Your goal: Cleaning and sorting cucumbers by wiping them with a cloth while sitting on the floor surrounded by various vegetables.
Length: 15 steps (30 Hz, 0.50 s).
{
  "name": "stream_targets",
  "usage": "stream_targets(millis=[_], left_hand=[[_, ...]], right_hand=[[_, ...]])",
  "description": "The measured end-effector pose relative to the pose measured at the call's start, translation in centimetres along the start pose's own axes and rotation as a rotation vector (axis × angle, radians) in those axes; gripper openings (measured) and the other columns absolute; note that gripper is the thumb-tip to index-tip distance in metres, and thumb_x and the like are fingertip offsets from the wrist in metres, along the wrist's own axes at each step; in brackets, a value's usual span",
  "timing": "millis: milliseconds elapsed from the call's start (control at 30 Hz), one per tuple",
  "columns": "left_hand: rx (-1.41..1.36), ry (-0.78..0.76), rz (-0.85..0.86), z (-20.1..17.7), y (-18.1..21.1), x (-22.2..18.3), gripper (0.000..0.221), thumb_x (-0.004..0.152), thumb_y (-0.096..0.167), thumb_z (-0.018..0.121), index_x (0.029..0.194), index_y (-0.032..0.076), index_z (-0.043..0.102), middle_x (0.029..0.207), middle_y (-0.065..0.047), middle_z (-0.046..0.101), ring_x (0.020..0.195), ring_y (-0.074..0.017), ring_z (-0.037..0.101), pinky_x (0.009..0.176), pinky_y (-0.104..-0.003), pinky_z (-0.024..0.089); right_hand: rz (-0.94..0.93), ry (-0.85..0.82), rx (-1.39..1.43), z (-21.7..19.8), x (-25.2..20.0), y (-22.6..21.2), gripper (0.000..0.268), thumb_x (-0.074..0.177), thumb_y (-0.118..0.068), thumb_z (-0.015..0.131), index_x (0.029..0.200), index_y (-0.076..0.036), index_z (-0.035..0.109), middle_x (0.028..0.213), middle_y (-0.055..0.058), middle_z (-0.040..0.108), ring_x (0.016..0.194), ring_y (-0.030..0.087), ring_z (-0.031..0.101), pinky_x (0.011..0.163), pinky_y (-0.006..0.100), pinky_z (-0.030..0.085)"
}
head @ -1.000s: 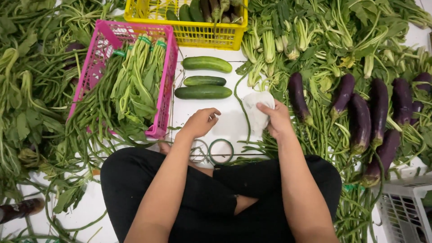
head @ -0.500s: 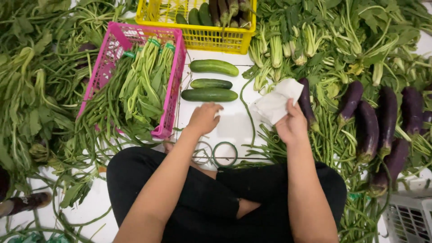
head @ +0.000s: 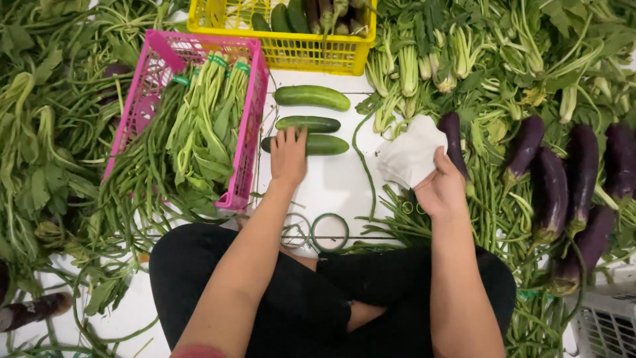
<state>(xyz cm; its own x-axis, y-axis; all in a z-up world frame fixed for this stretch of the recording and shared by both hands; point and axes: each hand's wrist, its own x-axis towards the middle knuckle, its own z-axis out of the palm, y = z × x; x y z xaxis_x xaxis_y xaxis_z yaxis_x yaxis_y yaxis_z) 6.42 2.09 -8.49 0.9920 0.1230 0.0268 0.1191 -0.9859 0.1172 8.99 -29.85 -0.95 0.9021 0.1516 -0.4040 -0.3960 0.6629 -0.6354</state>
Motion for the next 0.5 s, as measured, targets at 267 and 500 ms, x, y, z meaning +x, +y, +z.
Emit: stream_targets(millis=[267,500], left_hand=[[-0.004,-0.021,-0.028,1.5,-0.5,-0.4,0.061,0.088,0.018,0.079,0.141,0.019,0.049,0.132,-0.012,0.053,0.133,-0.031,0.045,0.118,-0.048,0.028],[-0.249,-0.154,-0.187,-2.9,1.7,-2.8,0.057,0.096,0.025,0.07,0.147,0.02,0.044,0.138,-0.015,0.056,0.132,-0.0325,0.049,0.114,-0.053,0.032]], right_hand=[[0.013,-0.012,-0.016,-2.1,1.2,0.5,0.036,0.108,-0.029,0.052,0.139,-0.013,0.059,0.133,0.008,0.069,0.123,0.026,0.068,0.111,0.049,0.053],[0.051,0.042,0.031,-0.3,-1.0,0.5,0.037,0.1,-0.026,0.064,0.134,-0.013,0.063,0.132,0.006,0.069,0.123,0.023,0.066,0.115,0.046,0.048]])
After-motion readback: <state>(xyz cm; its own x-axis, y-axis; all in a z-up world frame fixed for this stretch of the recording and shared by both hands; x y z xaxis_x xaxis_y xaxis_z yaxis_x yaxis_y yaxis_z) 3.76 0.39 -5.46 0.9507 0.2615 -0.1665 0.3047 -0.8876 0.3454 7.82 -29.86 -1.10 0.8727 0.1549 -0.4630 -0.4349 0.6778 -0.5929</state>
